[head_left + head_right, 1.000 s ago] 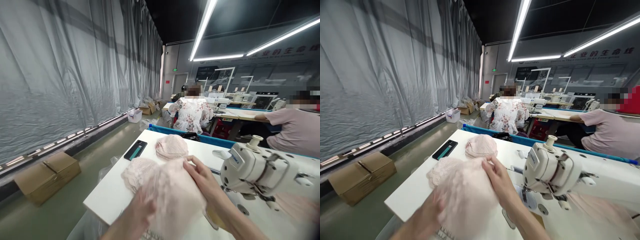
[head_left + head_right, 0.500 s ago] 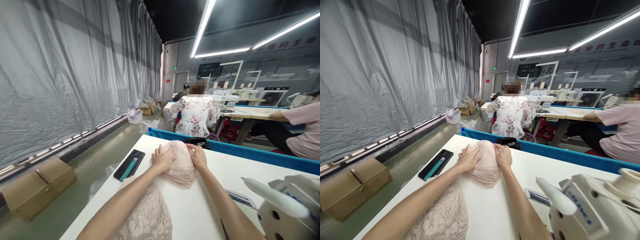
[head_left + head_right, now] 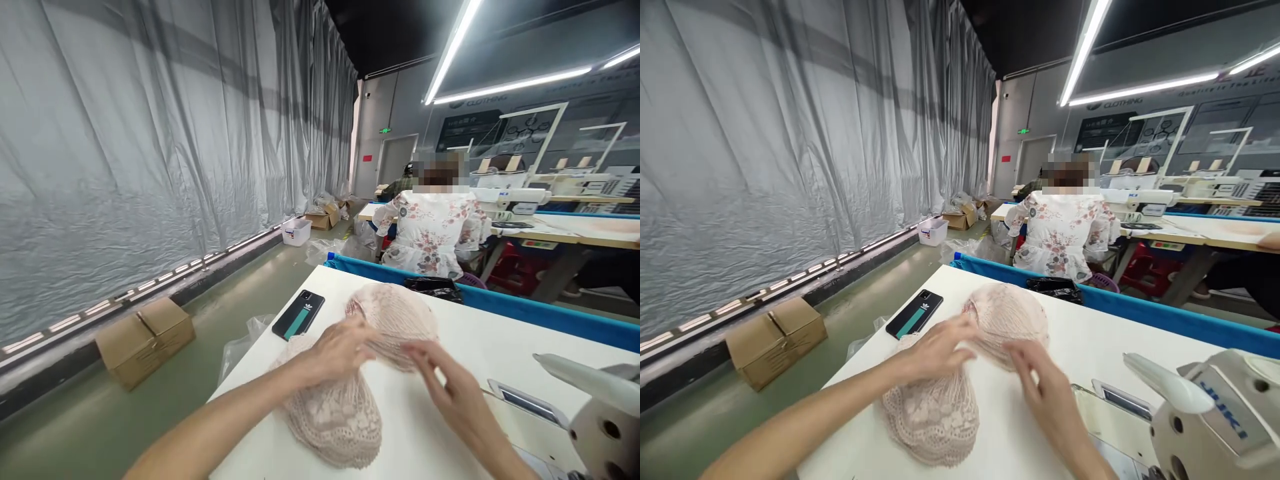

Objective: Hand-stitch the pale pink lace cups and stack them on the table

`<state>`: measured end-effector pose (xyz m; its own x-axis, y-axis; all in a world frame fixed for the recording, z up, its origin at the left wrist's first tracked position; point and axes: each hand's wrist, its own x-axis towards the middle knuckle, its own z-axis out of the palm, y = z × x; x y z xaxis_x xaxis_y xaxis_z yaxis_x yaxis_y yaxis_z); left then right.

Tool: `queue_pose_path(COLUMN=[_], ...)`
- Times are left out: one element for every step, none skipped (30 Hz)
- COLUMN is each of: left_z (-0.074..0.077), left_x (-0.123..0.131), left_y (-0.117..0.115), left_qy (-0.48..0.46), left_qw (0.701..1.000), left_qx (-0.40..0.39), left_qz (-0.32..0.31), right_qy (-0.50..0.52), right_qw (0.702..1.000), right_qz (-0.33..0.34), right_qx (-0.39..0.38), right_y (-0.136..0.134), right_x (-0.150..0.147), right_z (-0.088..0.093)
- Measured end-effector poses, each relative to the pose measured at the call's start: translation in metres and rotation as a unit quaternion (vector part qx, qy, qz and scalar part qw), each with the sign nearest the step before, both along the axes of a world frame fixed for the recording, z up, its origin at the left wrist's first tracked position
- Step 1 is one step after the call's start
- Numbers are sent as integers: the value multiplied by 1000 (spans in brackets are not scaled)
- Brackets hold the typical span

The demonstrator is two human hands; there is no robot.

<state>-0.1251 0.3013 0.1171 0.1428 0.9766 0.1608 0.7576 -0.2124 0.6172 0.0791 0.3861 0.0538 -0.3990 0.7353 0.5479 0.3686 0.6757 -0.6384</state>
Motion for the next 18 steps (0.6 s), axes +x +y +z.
queue_pose_path(left_z=[-1,-3,-6,-9,-13,-16,-18,-19,-20,-19,-19,-19,-19,-20,-20,-21,-22,-23], left_x=[0,1,3,4,6,7,8,9,9,9,8,7,5,3,1,-1,-4,-7], left_y=[-19,-36,-50,-61,-68,-72,-74,-75,-75,-75,-75,-75,-75,-76,-76,-75,-75,-74], left_qy=[3,6,2,-5,-11,-20,-32,-45,-62,-81,-104,-130,-159,-191,-226,-265,-306,-351], left_qw=[1000,999,998,999,999,1000,999,999,998,996,994,991,986,980,972,961,947,930], left_qx=[-10,-20,-30,-27,-22,-14,-5,1,6,8,9,8,6,2,-3,-8,-13,-18], left_qz=[-25,-41,-52,-42,-30,-15,-1,10,18,25,31,39,47,58,69,81,94,105], right_qy=[-19,-39,-54,-64,-73,-80,-86,-92,-96,-99,-101,-103,-106,-111,-118,-127,-138,-150], right_qw=[999,995,992,991,989,989,989,989,989,989,990,990,990,989,988,986,983,978], right_qz=[49,88,109,118,123,122,120,118,113,107,100,93,87,82,78,75,73,75], right_qx=[-5,-12,-19,-24,-26,-26,-23,-18,-10,-1,10,21,34,48,64,82,102,123], right_y=[-21,-40,-55,-68,-77,-83,-88,-90,-92,-94,-95,-97,-98,-100,-101,-102,-103,-104], right_x=[1,2,2,1,0,-1,-2,-3,-3,-3,-3,-3,-3,-4,-5,-5,-6,-7], right_z=[0,0,-1,-1,-2,-3,-5,-6,-8,-10,-12,-14,-15,-16,-17,-18,-17,-17])
